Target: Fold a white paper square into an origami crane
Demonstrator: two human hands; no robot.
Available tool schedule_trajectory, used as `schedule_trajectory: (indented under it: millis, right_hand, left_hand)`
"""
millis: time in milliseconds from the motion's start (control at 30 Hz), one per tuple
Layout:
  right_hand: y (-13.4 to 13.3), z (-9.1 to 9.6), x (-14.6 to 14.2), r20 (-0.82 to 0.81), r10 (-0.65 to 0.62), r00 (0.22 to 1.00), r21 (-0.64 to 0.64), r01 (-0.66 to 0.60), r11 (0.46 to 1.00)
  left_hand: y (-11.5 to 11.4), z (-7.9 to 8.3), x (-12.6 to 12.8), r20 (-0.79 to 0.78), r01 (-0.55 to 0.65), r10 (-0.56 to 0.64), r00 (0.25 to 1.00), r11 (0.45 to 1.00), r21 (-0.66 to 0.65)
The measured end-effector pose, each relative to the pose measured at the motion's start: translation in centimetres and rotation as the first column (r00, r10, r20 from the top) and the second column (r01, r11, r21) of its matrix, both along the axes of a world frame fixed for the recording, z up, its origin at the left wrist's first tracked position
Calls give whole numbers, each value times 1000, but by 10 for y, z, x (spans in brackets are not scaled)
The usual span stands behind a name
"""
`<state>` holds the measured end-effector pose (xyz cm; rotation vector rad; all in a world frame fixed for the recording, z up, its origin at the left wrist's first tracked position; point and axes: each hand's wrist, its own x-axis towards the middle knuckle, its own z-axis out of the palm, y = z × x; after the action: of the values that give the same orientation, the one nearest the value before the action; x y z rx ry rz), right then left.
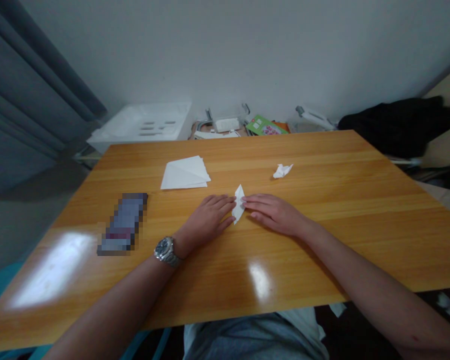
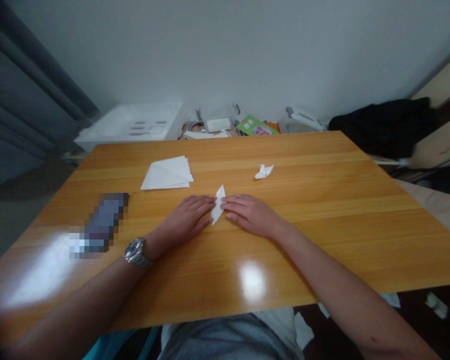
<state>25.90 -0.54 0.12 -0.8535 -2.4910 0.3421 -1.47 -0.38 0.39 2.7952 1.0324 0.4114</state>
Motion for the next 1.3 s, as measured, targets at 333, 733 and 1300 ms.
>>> schedule_trajectory:
  millis: [333,733,1300]
  right_hand:
    - [2,-6,0,151,-21,988,-6,22,1000]
    - [-2,-7,-7,113,-46,993,103,34,994]
    - [4,-11,-10,-21,-25,999,51,26,998]
  left_hand:
    - [-2,1,2,9,13,-14,1000,1000,27]
    - [-6,1,5,-8,-32,32,999,995,90]
    - [-1,1,3,10,-2,1,1000,995,97]
